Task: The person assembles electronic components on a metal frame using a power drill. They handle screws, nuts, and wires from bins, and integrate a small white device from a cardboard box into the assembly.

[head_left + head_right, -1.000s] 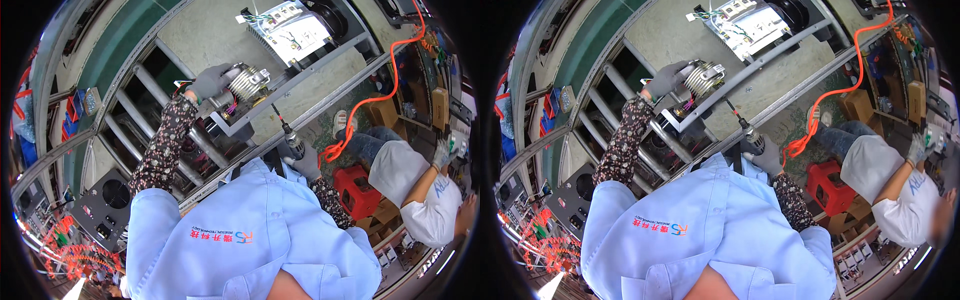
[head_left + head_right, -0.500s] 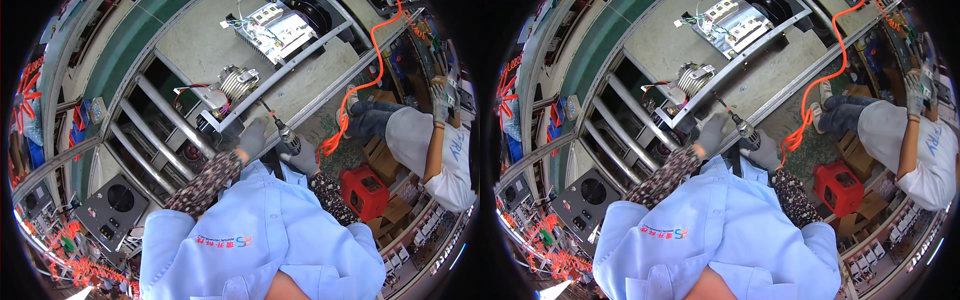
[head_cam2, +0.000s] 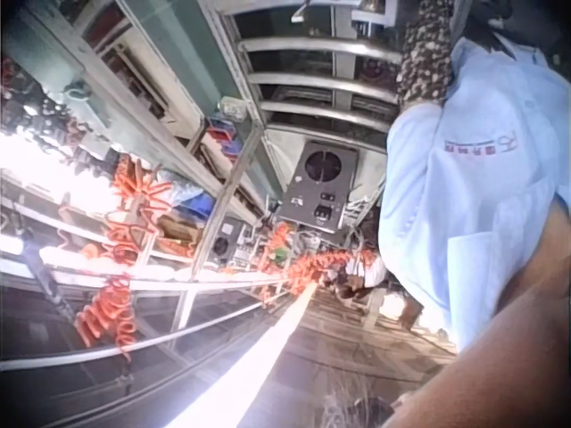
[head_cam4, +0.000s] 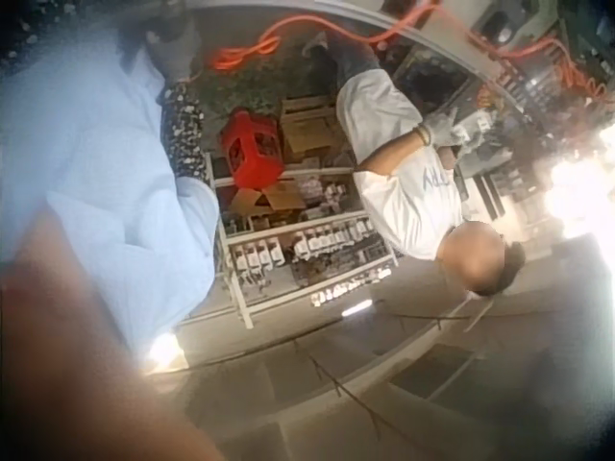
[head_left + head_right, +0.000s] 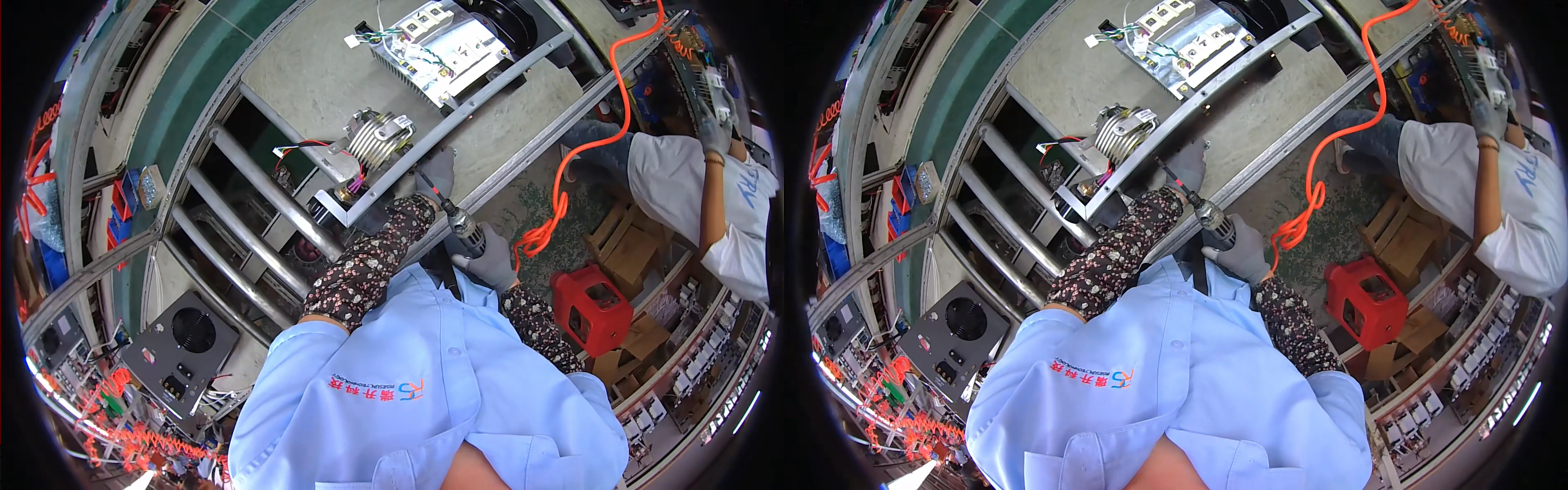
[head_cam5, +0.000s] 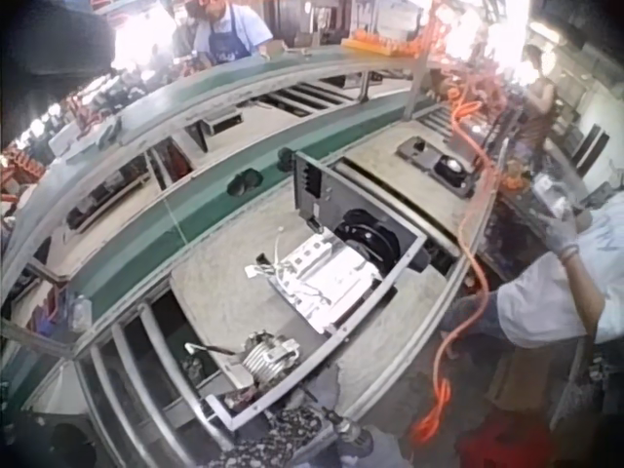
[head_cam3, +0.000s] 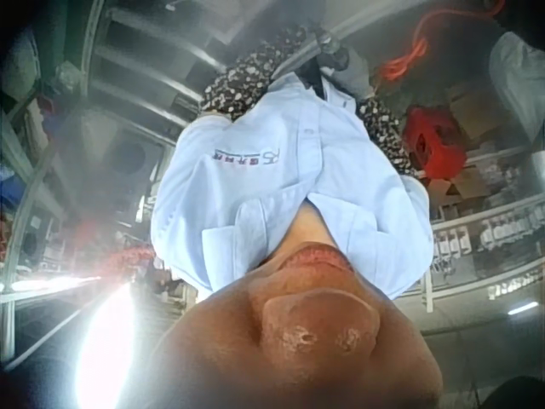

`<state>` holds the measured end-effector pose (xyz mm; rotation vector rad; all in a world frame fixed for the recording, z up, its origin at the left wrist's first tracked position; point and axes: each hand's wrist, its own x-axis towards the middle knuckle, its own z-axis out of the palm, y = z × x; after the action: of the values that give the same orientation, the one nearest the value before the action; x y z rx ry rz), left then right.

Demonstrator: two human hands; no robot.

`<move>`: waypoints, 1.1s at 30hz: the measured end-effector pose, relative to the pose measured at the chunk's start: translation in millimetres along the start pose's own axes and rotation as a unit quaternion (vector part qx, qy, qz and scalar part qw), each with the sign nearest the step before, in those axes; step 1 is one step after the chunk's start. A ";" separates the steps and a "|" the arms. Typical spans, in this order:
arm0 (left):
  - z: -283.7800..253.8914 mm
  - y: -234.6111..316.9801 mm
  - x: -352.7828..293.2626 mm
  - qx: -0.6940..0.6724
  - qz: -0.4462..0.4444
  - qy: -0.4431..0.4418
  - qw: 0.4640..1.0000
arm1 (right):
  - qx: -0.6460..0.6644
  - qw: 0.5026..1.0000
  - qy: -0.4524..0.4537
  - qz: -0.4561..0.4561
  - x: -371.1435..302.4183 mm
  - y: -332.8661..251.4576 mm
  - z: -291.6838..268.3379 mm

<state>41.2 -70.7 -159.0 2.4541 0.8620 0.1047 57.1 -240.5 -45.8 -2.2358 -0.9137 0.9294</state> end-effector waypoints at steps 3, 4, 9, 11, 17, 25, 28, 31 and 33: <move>-7.6 10.8 -2.4 -0.035 -0.027 -0.015 0.999 | 0.021 1.000 0.012 -0.007 -1.0 3.5 0.2; -11.1 13.8 -3.0 -0.067 -0.041 -0.009 0.997 | 0.031 0.999 0.014 -0.014 -0.6 4.4 0.7; -12.3 13.7 -5.4 -0.139 -0.101 0.007 0.985 | 0.012 1.000 0.002 -0.013 -0.2 3.9 1.0; -11.6 16.6 -4.4 -0.134 -0.113 -0.001 0.984 | 0.019 1.000 0.008 -0.011 -0.5 4.8 0.4; -13.4 0.4 -47.6 -0.260 -0.061 0.050 0.963 | 0.037 0.999 -0.002 -0.006 -1.3 5.7 0.5; -177.0 -32.8 -163.7 -0.282 -0.184 -0.148 0.930 | 0.062 0.998 -0.009 0.025 -2.4 2.9 -2.6; -240.2 -60.6 -153.5 -0.354 -0.368 -0.108 0.853 | 0.061 0.998 -0.008 0.034 -3.7 3.8 -2.6; -284.4 -74.8 -95.7 -0.267 -0.272 0.013 0.925 | 0.063 0.998 -0.008 0.031 -4.0 7.0 -1.4; -274.2 -87.8 -61.7 -0.304 -0.143 0.032 0.941 | 0.068 0.997 -0.010 0.031 -3.6 -3.0 -3.6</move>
<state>-122.8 75.5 37.1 1.7428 1.0224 0.2978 56.8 -242.1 -40.1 -2.1533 -0.7690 1.0132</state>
